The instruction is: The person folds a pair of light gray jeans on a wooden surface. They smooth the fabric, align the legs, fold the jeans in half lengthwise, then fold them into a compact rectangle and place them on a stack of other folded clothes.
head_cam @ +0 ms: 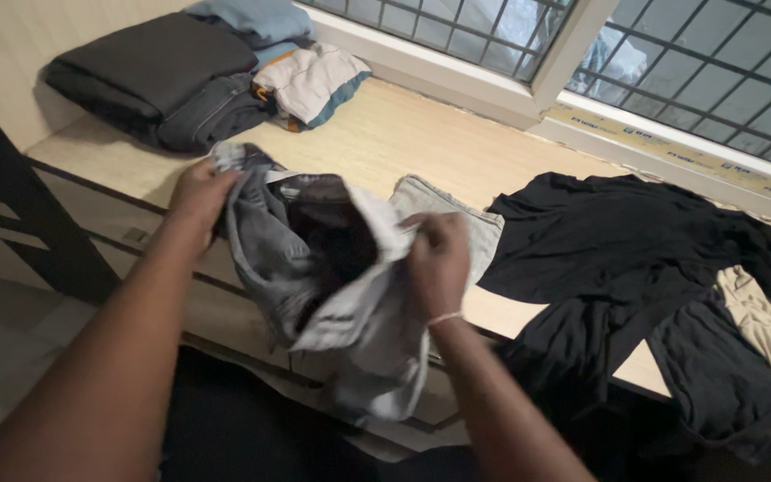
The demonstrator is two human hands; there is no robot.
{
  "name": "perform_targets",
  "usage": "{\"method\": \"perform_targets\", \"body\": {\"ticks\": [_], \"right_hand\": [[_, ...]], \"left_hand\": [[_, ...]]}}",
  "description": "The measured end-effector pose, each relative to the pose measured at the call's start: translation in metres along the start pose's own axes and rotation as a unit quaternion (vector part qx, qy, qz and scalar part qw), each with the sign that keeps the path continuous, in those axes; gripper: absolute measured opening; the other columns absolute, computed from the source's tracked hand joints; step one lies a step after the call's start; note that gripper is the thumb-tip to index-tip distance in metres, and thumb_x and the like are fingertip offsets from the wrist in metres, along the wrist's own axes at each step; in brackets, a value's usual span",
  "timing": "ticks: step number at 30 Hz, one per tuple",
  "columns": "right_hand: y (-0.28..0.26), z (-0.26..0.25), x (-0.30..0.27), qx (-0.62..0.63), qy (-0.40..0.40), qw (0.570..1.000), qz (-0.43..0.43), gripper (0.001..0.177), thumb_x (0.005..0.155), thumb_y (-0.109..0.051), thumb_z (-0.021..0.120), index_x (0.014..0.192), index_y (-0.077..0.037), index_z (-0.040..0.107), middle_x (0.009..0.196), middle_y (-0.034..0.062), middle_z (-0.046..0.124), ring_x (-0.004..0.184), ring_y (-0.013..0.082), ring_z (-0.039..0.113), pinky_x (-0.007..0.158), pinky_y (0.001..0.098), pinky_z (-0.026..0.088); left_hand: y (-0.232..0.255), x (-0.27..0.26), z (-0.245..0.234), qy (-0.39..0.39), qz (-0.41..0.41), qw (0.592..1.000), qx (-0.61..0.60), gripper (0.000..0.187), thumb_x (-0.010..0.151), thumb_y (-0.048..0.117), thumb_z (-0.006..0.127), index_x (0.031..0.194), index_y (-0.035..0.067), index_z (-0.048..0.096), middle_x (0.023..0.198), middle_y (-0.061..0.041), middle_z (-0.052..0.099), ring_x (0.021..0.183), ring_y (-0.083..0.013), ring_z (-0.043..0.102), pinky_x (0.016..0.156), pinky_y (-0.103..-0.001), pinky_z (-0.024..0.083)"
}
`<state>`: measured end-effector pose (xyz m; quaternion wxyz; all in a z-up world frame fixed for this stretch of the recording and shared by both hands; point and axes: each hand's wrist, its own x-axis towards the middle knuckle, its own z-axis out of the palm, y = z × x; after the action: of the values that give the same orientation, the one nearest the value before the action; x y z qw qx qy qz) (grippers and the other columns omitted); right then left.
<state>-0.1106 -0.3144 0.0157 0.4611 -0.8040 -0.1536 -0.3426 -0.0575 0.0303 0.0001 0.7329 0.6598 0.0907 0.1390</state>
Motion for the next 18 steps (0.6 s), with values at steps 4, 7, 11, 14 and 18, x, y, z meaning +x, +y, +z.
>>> {"method": "perform_targets", "body": {"ticks": [4,7,11,14,18], "right_hand": [[0.073,-0.020,0.048,0.399,0.055,0.784,0.473,0.013,0.092,-0.019,0.065,0.098,-0.012,0.074,0.087,0.0050,0.069,0.075,0.0193,0.064,0.067,0.0338,0.053],[0.114,-0.027,0.059,0.398,0.059,0.727,0.557,0.015,0.093,-0.024,0.068,0.101,-0.012,0.069,0.088,0.0043,0.069,0.074,0.0190,0.065,0.067,0.0344,0.055],[0.128,-0.019,0.052,0.265,-0.003,0.870,0.416,0.020,0.089,-0.022,0.068,0.106,-0.012,0.073,0.089,0.0026,0.072,0.078,0.0185,0.065,0.071,0.0384,0.052],[0.111,-0.013,0.041,-0.019,0.011,0.942,0.334,0.030,0.082,-0.023,0.075,0.109,-0.015,0.066,0.087,0.0047,0.070,0.084,0.0236,0.067,0.084,0.0461,0.043],[0.075,-0.012,0.023,-0.270,0.054,0.950,0.150,0.023,0.080,-0.020,0.074,0.101,-0.013,0.069,0.088,0.0113,0.070,0.089,0.0342,0.066,0.085,0.0546,0.034]], "left_hand": [[0.012,-0.021,-0.011,-0.079,-0.084,0.991,-0.064,0.030,0.098,0.023,0.058,0.124,0.010,0.068,0.109,-0.002,0.075,0.096,-0.0153,0.070,0.086,-0.034,0.055],[0.027,-0.032,-0.008,-0.090,-0.159,0.978,-0.100,0.033,0.098,0.028,0.057,0.124,0.010,0.065,0.111,-0.004,0.074,0.098,-0.0183,0.070,0.088,-0.039,0.055],[0.042,-0.040,-0.001,-0.131,-0.128,0.949,-0.256,0.037,0.094,0.023,0.058,0.126,0.004,0.064,0.114,-0.009,0.073,0.103,-0.0228,0.071,0.097,-0.042,0.056],[0.048,-0.038,0.005,-0.274,-0.076,0.897,-0.338,0.046,0.089,0.013,0.062,0.132,-0.002,0.063,0.118,-0.012,0.072,0.108,-0.0245,0.069,0.102,-0.043,0.054],[0.044,-0.039,0.030,-0.341,-0.070,0.895,-0.278,0.053,0.078,0.006,0.063,0.131,0.001,0.061,0.120,-0.010,0.070,0.114,-0.0251,0.068,0.103,-0.042,0.053]]}}
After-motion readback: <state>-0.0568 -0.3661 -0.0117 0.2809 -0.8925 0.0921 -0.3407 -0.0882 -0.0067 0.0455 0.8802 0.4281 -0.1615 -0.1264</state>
